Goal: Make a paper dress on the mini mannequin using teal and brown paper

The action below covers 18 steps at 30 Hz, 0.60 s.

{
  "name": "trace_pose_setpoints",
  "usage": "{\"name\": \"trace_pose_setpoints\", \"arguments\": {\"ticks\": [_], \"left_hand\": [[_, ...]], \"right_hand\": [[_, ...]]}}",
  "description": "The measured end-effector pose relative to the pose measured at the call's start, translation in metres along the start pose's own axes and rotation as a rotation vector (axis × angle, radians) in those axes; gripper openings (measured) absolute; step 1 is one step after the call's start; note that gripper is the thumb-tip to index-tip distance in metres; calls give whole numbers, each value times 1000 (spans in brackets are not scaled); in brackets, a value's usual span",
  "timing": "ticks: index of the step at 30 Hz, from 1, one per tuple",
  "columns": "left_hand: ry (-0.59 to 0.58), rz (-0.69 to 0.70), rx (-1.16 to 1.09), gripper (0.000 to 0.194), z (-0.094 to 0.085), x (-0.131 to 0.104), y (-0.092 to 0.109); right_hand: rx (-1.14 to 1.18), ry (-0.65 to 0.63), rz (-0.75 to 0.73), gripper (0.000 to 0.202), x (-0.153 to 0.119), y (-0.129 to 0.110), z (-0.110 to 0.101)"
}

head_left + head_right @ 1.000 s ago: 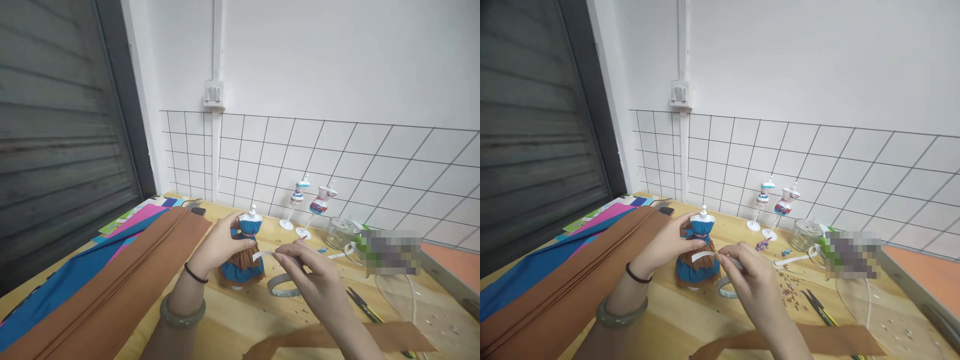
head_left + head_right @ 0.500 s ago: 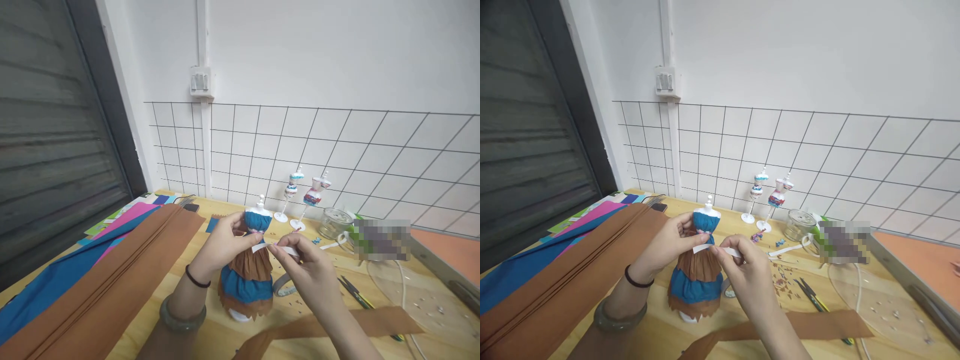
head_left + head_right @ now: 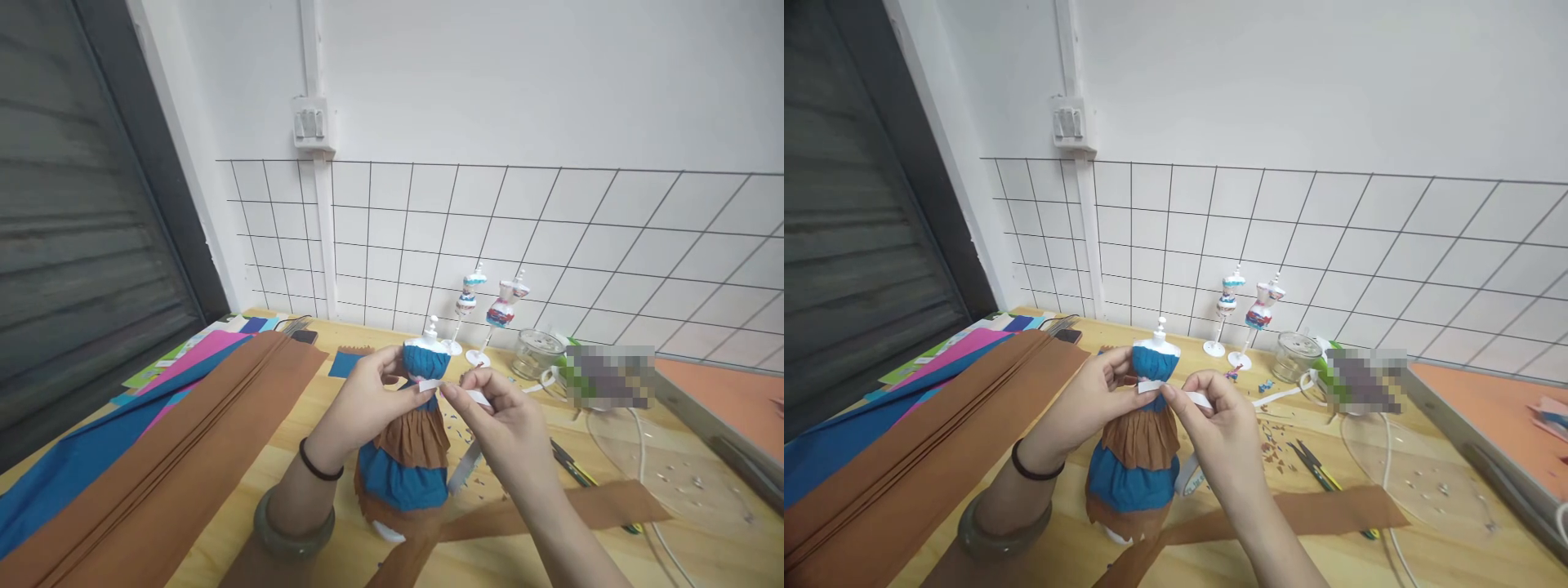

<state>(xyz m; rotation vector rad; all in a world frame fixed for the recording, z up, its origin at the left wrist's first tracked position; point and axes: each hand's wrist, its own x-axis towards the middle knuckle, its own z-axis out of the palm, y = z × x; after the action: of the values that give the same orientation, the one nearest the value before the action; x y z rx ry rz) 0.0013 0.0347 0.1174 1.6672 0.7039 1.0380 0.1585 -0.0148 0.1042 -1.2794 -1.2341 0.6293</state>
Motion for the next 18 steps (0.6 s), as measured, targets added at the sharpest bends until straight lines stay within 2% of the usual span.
{"name": "trace_pose_setpoints", "arguments": {"ticks": [18], "left_hand": [[-27,1,-34,27,3,-1,6]], "right_hand": [[48,-5,23,32,2,-3,1]]}}
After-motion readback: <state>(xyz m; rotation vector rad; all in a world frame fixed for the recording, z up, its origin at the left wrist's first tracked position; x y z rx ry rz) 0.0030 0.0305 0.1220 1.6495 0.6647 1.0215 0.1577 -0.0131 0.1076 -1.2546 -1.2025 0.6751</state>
